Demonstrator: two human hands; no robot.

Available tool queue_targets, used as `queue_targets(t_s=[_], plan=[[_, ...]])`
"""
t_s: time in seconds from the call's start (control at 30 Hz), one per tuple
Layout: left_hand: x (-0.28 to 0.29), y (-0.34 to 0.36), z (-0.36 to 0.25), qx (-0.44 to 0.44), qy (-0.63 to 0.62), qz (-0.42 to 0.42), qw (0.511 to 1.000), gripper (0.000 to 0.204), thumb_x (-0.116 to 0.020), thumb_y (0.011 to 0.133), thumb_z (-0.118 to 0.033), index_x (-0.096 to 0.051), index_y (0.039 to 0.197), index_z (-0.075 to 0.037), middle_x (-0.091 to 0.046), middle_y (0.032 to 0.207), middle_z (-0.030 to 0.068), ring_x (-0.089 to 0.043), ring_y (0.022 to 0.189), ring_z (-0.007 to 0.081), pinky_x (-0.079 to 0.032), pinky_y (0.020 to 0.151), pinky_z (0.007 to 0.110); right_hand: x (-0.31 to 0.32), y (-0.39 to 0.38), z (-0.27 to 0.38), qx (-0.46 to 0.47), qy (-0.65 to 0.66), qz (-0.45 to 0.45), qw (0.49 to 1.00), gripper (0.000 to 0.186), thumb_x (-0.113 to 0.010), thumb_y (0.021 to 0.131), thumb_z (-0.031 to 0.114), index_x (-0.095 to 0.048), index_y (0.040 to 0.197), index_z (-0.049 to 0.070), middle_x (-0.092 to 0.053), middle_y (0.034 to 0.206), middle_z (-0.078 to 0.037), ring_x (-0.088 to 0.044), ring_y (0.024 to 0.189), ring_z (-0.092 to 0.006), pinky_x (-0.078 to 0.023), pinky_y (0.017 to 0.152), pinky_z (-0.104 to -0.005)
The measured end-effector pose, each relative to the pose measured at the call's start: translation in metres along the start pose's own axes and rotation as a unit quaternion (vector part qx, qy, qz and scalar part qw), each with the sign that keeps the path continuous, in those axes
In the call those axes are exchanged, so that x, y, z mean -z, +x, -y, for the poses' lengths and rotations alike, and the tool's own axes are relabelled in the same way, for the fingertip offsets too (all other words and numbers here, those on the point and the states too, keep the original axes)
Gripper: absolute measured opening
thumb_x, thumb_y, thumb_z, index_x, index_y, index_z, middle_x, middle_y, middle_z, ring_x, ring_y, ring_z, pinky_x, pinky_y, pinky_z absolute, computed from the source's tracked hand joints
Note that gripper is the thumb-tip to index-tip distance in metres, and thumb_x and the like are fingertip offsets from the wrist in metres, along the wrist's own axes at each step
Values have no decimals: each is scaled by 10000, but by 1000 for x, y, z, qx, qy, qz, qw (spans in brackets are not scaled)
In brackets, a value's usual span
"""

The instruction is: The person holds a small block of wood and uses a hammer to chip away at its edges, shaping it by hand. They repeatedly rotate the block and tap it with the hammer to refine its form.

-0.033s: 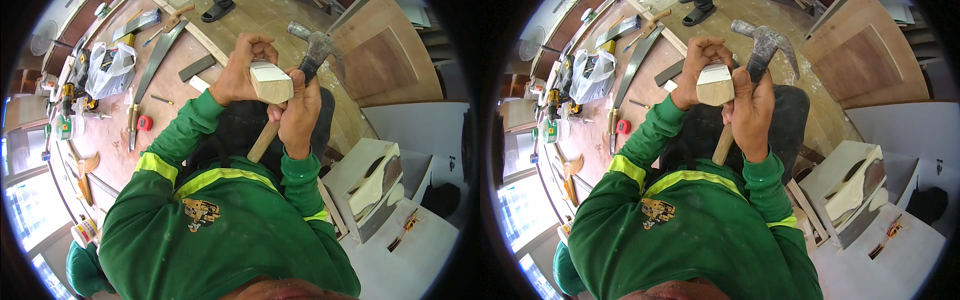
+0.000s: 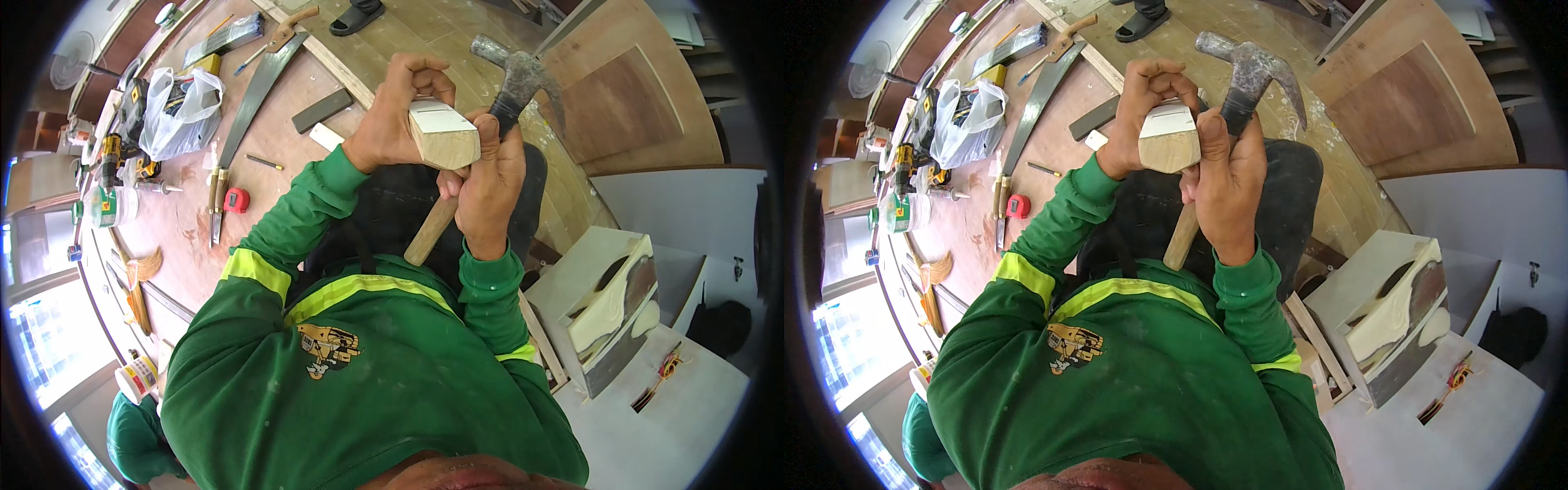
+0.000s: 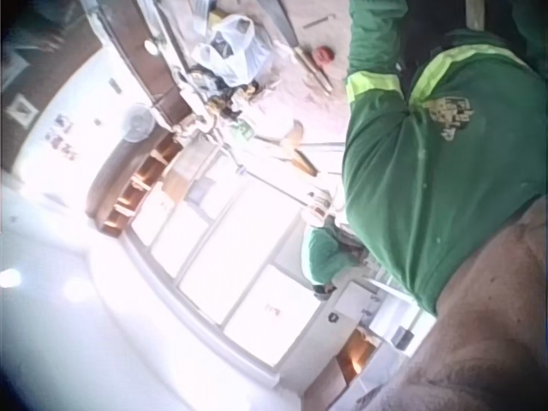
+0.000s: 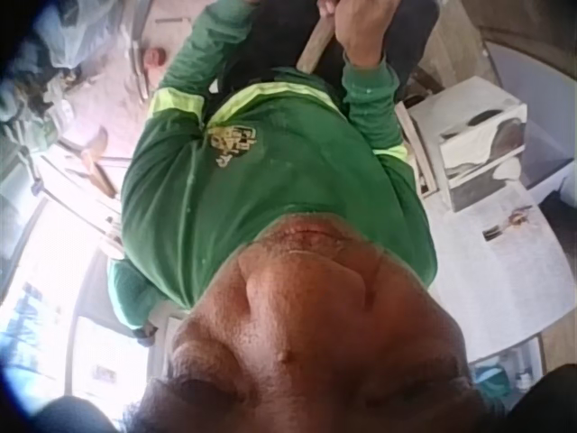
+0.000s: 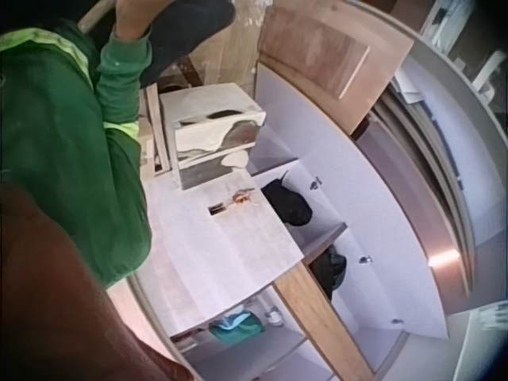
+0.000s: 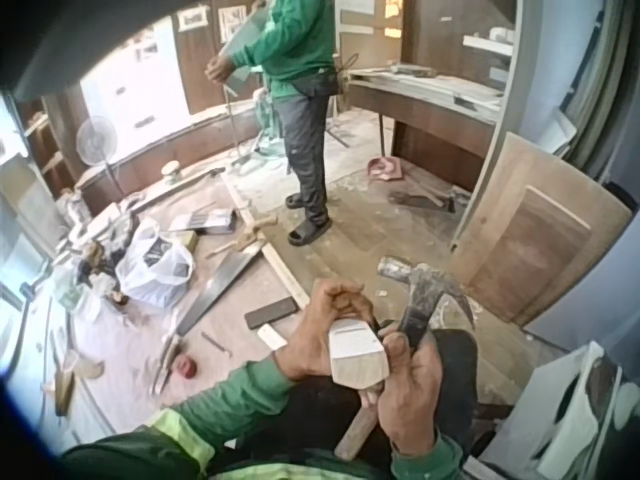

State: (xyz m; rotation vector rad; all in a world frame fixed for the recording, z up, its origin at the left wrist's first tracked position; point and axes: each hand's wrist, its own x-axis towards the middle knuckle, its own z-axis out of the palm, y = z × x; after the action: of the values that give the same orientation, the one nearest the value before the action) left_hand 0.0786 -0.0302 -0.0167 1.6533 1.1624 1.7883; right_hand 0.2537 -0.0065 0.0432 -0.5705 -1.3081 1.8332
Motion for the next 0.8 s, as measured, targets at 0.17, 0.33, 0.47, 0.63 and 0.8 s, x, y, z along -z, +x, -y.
queue_targets(t_s=[0.17,0.33,0.47,0.63,0.8], plan=[[-2,-2,-2,24,0,-6,1000,1019,-976,759,-240,-317,1515,-62,-618,1106,141,-617,980,185,-540,868,336,0,2,0,-5,2,-7,1000,392,-512,1160,434,-537,1144,44,-605,768,-49,-467,471,-64,-410,410,-242],[-2,-2,0,23,5,-3,1000,1008,-966,774,-237,-311,1520,-66,-618,1091,134,-622,973,191,-537,859,341,4,3,-6,-1,-4,-2,1000,392,-518,1158,434,-538,1154,42,-604,762,-48,-473,474,-60,-410,407,-239],[-2,-5,5,27,2,-8,1000,999,-969,769,-238,-324,1513,-68,-623,1082,129,-630,977,194,-538,863,341,3,4,-6,-8,-3,-5,1000,376,-518,1160,423,-540,1159,48,-604,765,-40,-466,474,-56,-409,407,-239],[-2,-4,4,30,4,-17,999,1016,-993,740,-239,-332,1491,-65,-613,1059,110,-625,955,173,-540,848,325,1,6,-8,-12,1,-7,1000,355,-515,1163,413,-536,1158,59,-592,753,-25,-452,470,-48,-400,400,-235],[-3,-4,8,24,8,-31,999,1034,-1025,706,-239,-336,1456,-59,-603,1022,86,-625,935,145,-544,815,296,1,8,-10,-9,-5,-3,1000,347,-516,1164,411,-530,1157,64,-588,753,-24,-441,468,-40,-394,398,-227]])
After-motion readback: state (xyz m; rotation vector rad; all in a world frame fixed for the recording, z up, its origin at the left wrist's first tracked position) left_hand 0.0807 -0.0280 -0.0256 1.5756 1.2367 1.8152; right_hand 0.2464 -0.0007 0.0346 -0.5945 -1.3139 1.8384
